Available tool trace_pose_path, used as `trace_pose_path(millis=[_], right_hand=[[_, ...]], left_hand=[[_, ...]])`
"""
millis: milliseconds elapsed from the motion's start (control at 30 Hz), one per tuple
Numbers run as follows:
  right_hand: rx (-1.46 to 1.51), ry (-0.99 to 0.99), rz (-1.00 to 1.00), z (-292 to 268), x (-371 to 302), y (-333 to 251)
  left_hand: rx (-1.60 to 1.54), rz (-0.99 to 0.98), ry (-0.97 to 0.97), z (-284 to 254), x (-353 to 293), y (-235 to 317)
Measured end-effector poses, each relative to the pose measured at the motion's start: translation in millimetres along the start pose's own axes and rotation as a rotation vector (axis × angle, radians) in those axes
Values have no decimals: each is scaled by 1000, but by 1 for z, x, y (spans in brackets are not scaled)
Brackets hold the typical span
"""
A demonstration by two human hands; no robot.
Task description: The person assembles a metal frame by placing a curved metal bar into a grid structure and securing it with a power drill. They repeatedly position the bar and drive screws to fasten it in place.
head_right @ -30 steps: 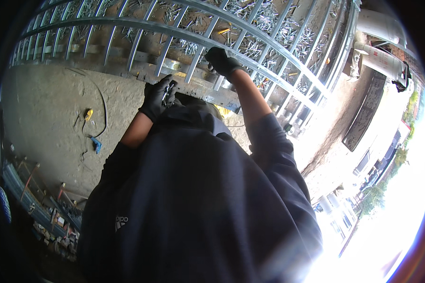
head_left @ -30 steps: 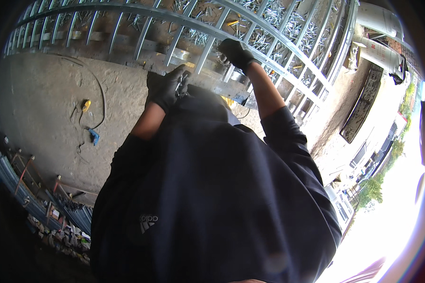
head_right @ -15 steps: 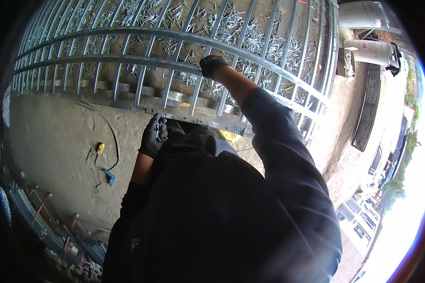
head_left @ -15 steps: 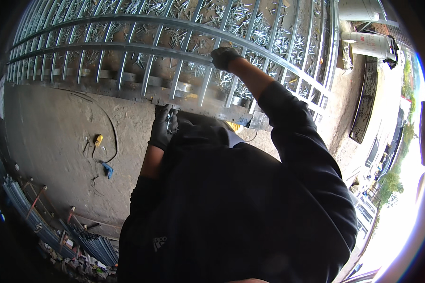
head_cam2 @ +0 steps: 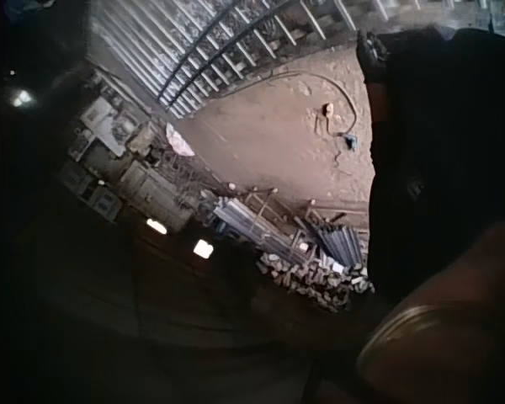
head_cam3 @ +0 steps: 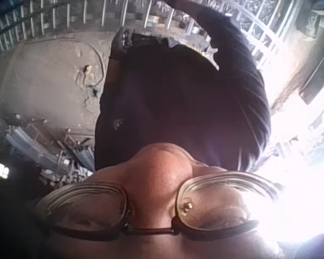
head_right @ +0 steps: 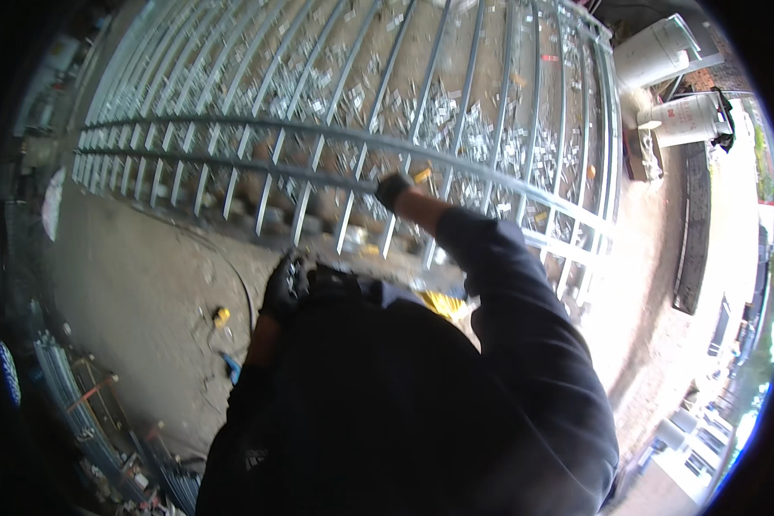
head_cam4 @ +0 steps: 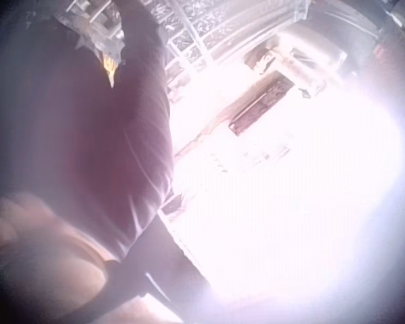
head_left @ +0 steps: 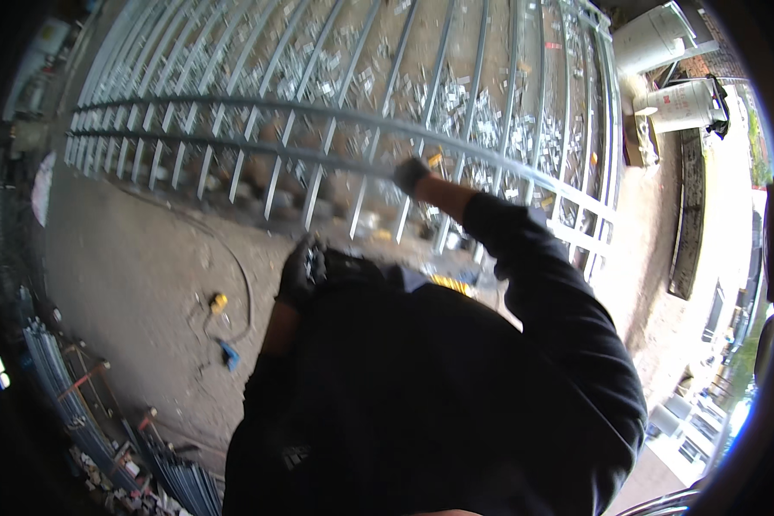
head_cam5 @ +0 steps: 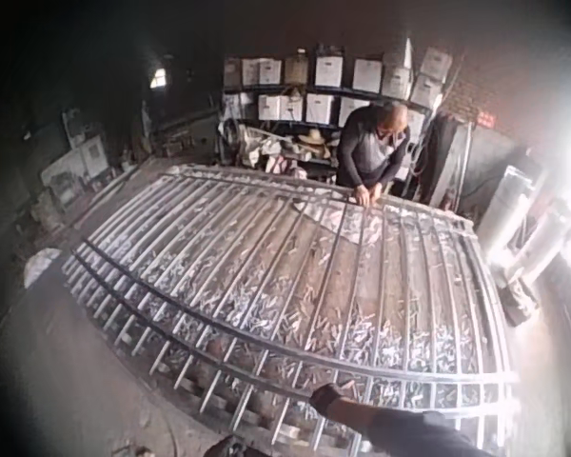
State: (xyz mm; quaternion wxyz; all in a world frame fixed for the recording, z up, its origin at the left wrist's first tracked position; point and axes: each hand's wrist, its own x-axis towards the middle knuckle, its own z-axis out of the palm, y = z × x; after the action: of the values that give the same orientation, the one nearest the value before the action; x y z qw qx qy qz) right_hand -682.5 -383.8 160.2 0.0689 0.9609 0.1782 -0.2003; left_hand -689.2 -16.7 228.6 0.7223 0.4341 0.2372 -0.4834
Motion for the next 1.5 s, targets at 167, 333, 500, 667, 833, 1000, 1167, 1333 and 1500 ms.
trace_pose_path(millis=[167,333,500,667,833,1000,1167,1333,1500], right_hand=[[-38,-118,33,-12,2,-4],[-126,-200,33,2,-3,-9],[112,-138,284,21,1,-8],[273,-128,296,24,3,9],[551,81,492,12,-23,3],[1595,129,436,-26,-4,-119],[1176,490,276,-53,19,-210],[1069,235,434,-74,21,-229],[667,195,490,-85,11,-222]], left_hand=[[7,-35,-19,-4,-2,24],[48,-39,-45,-5,10,26],[85,-28,-55,-4,17,13],[92,-52,-37,-6,23,0],[311,-181,-79,1,44,18],[1046,156,-419,6,62,46],[1458,-170,-711,-18,76,87],[1668,276,-1230,-20,90,109],[1248,-377,-838,-15,87,115]])
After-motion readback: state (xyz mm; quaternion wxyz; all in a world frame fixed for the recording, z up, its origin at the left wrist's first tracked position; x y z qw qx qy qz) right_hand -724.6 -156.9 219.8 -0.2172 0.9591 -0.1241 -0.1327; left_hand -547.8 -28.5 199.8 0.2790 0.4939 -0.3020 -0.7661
